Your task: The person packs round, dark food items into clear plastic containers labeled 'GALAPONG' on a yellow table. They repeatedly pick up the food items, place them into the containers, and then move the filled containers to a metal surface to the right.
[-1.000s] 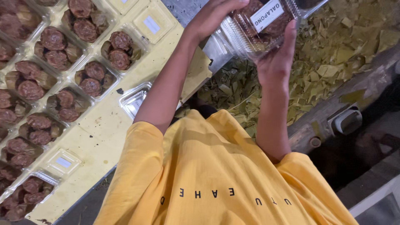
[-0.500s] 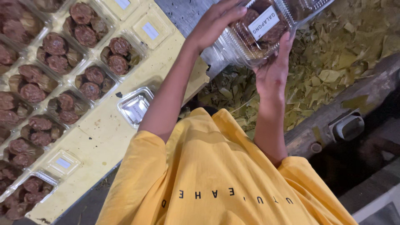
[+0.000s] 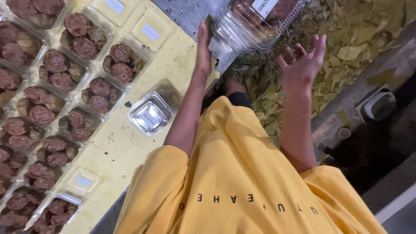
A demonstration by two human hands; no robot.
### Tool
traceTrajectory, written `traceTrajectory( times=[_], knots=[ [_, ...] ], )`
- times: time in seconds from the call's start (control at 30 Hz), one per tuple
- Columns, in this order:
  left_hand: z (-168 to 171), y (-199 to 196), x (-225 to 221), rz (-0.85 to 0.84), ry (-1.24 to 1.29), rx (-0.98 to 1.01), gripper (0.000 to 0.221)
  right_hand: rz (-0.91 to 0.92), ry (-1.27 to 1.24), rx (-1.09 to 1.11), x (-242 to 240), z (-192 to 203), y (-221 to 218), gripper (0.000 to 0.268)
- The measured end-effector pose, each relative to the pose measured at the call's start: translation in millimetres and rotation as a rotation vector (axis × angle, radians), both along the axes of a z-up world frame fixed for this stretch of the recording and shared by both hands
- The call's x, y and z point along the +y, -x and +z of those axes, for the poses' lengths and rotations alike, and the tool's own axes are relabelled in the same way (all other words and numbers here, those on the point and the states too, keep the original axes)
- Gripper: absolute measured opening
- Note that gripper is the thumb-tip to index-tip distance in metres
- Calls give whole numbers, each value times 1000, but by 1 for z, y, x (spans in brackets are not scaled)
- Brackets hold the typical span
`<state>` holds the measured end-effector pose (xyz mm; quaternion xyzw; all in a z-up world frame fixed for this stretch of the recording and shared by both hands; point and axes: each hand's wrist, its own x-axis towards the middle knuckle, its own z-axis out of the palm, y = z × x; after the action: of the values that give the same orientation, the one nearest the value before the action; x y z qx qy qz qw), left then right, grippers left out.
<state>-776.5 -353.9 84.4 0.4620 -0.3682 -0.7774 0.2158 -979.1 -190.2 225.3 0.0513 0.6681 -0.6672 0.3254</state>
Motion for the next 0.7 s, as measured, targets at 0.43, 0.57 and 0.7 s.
traceTrajectory(
  times=[0.43, 0.57, 0.7],
  knots=[
    [-120, 47, 68, 401, -220, 453, 64, 692, -136, -121, -111, -200, 247, 77],
    [-113, 41, 89, 506, -101, 369, 63, 1170, 44, 23, -143, -227, 254, 71],
    [-113, 35, 113, 553, -39, 296, 62, 697, -486, -763, -168, -232, 246, 81]
  ],
)
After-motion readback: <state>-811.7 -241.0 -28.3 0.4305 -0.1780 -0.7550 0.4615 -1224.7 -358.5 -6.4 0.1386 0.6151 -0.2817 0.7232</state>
